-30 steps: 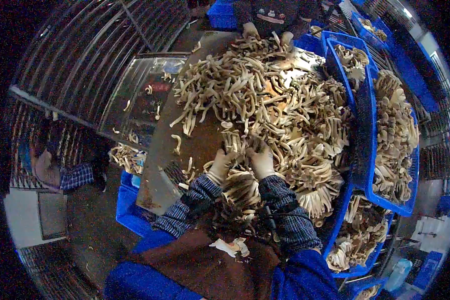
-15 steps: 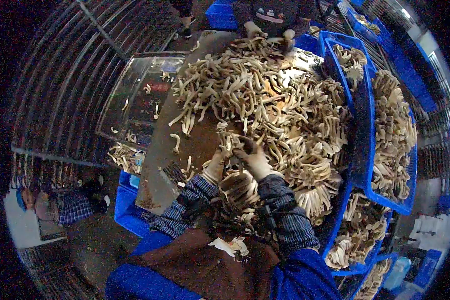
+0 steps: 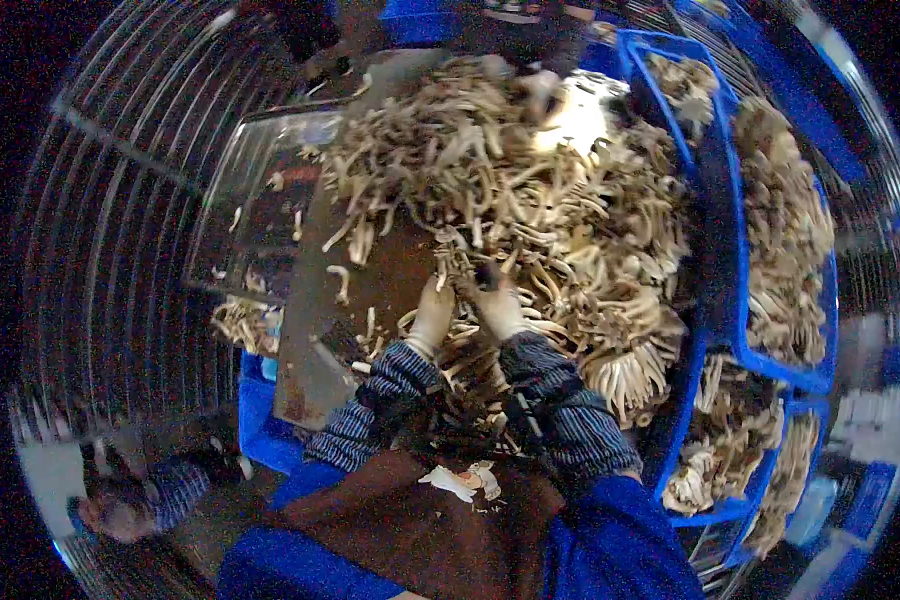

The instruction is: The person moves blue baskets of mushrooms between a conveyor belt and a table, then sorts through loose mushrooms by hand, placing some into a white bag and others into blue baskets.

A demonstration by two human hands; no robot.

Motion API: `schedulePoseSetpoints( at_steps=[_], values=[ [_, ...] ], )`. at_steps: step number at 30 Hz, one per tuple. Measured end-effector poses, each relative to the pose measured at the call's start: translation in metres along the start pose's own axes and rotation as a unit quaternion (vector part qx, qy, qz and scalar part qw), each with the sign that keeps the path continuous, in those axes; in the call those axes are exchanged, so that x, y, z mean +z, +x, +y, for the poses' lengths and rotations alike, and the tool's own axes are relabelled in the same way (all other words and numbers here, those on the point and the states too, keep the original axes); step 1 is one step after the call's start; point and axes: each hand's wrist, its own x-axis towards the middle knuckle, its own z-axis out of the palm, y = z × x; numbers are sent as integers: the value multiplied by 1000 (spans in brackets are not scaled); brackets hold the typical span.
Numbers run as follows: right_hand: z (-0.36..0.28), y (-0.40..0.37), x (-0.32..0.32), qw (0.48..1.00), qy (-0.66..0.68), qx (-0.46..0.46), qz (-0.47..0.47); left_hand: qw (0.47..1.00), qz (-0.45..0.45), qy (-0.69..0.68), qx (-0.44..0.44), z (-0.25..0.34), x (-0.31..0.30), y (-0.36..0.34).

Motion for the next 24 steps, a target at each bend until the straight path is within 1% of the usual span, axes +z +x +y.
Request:
schedulePoseSetpoints(
  at_steps=[1,2,3,4,5,7,8,9,10,11,12,13,14,15,16,17,18,19,20,21,22,23,24],
  values=[
    [2,4,0,993,-114,25,22,999,34,-36,-6,3,3,-8],
    [4,7,-2,977,-208,24,43,994,3,-111,17,-4,9,-6],
    [5,7,4,962,-271,20,42,992,-30,-120,39,-18,9,-5],
    [4,8,2,954,-295,32,37,989,-48,-127,52,-28,15,-1],
    [-1,6,-5,957,-285,51,26,990,-50,-122,58,-42,21,8],
    [-18,-6,-21,980,-173,96,-14,992,-25,-108,63,-95,28,33],
    [-8,-6,-24,993,-89,81,-11,977,-46,-193,72,-113,14,40],
    [-2,-6,-21,998,-10,55,-20,977,-45,-199,58,-99,7,41],
    [-7,-9,-24,999,-7,47,-10,977,-45,-206,45,-84,-1,42],
    [-13,-12,-27,999,-5,37,-5,991,-30,-131,16,-40,-5,23],
    [7,-2,-14,999,11,30,16,979,-60,-191,40,-17,3,5],
    [-15,-16,-25,999,49,-12,-12,957,-73,-255,115,-10,8,6],
    [-13,-12,-27,1000,20,18,6,956,-46,-276,85,-7,13,2],
    [-7,-6,-27,999,-11,45,27,952,-19,-300,59,34,12,-17],
    [6,-2,-24,998,-31,43,31,952,-21,-300,62,43,6,-18],
    [-1,-7,-30,997,-9,68,42,922,2,-384,-41,50,1,-17],
    [-7,-11,-36,994,14,92,54,875,26,-461,-144,54,-2,-14],
    [-23,-21,-49,995,47,85,22,875,25,-462,-141,21,-1,4],
    [-34,-24,-52,998,11,66,-11,961,-9,-275,-9,-38,6,34],
    [-39,-24,-51,998,-25,48,-45,989,-40,-71,123,-68,10,52],
    [-33,-19,-42,995,7,99,-31,985,-12,-59,162,-22,15,14],
    [-17,-9,-38,999,1,5,-48,982,15,-56,179,-16,18,11],
    [-1,2,-33,1000,-8,14,-13,982,-24,-52,179,-18,11,16]
  ],
)
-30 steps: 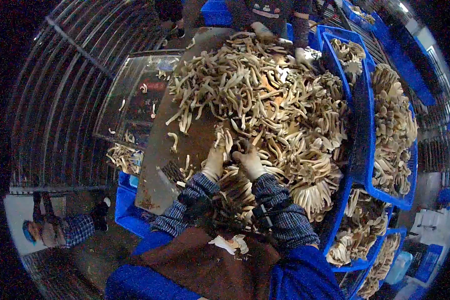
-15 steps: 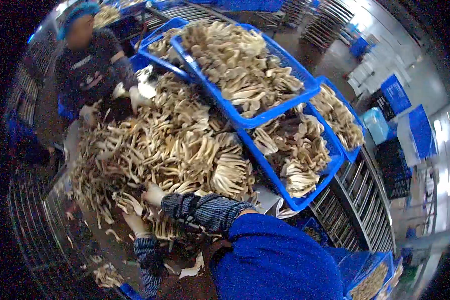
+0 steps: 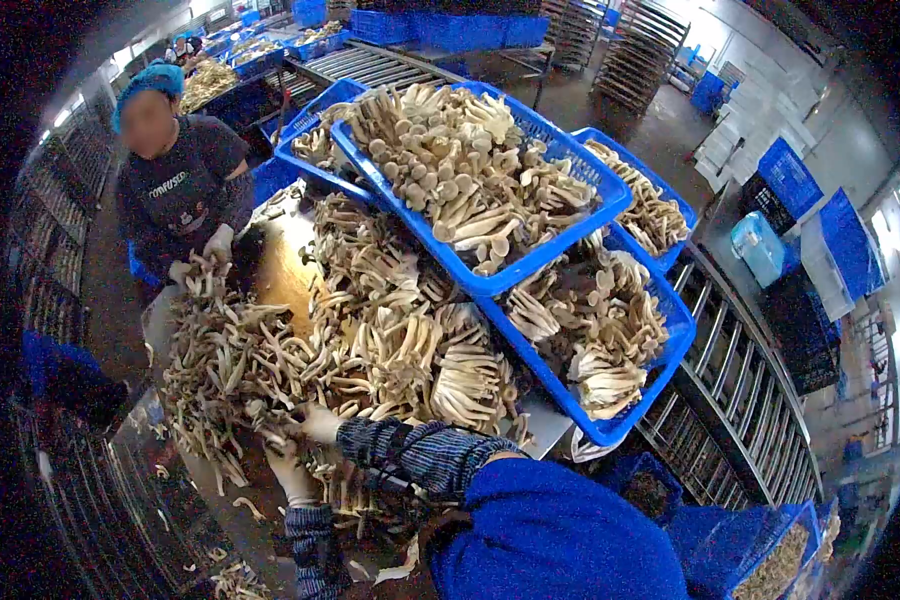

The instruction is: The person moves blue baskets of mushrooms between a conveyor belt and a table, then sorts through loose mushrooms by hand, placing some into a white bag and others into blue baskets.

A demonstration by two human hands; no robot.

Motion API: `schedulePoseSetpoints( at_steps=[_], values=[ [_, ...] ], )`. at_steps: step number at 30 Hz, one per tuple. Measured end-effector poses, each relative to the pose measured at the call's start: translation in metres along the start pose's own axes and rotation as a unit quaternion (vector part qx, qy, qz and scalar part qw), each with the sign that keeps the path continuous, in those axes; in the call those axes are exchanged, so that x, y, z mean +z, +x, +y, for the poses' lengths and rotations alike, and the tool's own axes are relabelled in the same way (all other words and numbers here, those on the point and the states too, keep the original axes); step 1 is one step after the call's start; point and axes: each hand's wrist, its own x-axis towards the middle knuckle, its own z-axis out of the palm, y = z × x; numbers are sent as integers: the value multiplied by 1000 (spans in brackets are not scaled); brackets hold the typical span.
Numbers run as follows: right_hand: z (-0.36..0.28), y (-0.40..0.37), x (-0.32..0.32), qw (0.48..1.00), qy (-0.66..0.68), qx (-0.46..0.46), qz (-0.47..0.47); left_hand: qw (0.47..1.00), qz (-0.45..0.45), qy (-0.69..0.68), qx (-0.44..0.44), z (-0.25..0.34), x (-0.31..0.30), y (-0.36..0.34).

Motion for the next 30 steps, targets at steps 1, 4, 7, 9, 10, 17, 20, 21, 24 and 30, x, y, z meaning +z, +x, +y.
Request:
schedulePoseSetpoints(
  at_steps=[1,4,7,9,10,17,20,21,24,30],
  values=[
    [11,10,3,999,-8,8,36,995,-15,-96,-27,-2,-5,1],
    [6,5,-9,998,64,27,7,966,-33,-247,-72,-1,-13,3],
    [27,22,9,989,-114,-88,-36,960,-71,-264,-69,32,-7,-4],
    [45,35,16,985,-137,-95,-42,951,-92,-290,-52,44,-6,-6],
    [37,32,8,995,-77,-54,-35,929,-90,-341,-109,63,-9,-5],
    [13,16,9,985,169,28,-6,912,-58,-358,-191,-22,-15,5],
    [27,21,12,991,134,24,-3,907,54,-354,-220,5,-14,9],
    [7,12,13,974,220,46,15,893,66,-369,-248,-7,-15,10],
    [-4,10,8,940,325,104,7,847,60,-491,-197,-15,-20,12],
    [53,41,28,992,106,60,30,808,38,-465,-361,15,-21,8]
  ],
)
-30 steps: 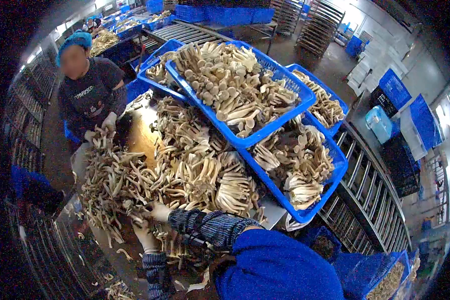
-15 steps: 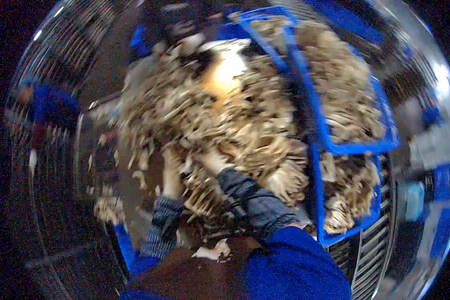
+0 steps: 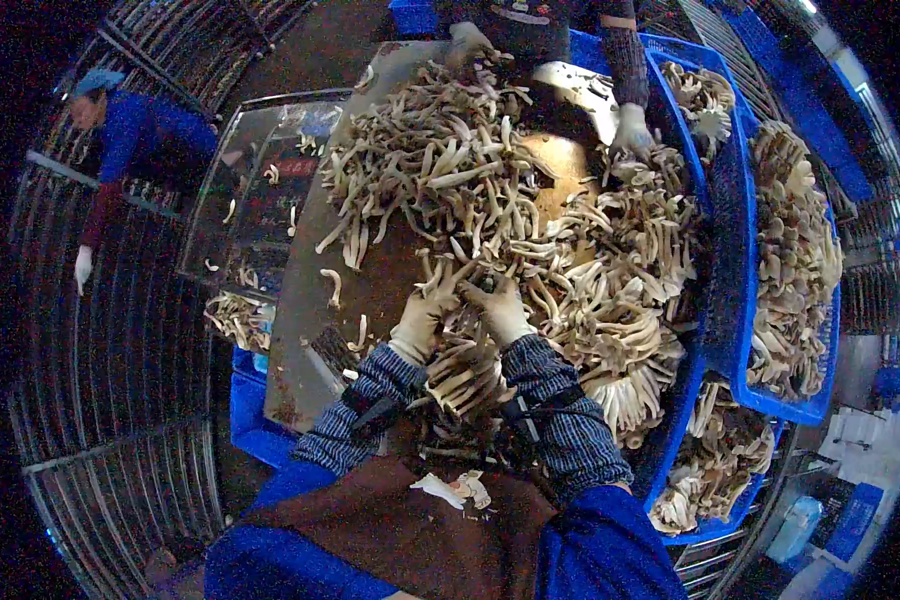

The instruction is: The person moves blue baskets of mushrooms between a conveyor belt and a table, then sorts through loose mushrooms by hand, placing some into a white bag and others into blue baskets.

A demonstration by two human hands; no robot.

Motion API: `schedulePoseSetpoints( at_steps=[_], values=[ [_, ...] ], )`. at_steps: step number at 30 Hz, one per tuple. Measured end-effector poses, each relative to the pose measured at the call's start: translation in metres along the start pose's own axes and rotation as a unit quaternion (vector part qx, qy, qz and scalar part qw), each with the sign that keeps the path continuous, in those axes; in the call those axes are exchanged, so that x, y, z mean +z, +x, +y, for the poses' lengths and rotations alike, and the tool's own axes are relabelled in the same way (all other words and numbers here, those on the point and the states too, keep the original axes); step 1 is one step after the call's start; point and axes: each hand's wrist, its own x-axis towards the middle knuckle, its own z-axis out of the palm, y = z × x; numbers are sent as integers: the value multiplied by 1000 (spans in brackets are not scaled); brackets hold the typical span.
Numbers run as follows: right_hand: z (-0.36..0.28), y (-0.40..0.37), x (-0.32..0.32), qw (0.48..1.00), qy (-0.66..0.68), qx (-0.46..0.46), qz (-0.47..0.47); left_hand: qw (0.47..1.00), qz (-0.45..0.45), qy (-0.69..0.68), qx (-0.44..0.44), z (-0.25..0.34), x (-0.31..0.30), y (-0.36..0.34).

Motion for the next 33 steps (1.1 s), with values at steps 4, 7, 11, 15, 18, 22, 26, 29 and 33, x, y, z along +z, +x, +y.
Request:
schedulePoseSetpoints(
  at_steps=[4,7,11,15,18,22,26,29,33],
  values=[
    [-12,-4,-8,983,177,56,8,987,32,-15,157,10,-2,-9],
    [88,45,-17,980,-139,-70,121,898,-83,372,220,1,-15,3],
    [41,30,-17,995,-75,-45,-41,954,-32,276,115,3,-2,-2],
    [21,40,-43,918,-333,-165,-137,974,-76,115,181,23,-28,16],
    [12,43,-39,755,-544,-322,-174,900,-139,327,251,12,-30,32],
    [27,74,-41,945,-56,36,-321,682,-155,551,455,-15,-47,75],
    [-17,22,0,978,91,-5,-189,813,-107,454,348,-29,-48,84],
    [-23,17,8,958,174,96,-208,819,-210,475,243,-13,-62,59],
    [-36,15,0,951,168,147,-215,910,-187,309,204,-16,-44,53]
  ],
)
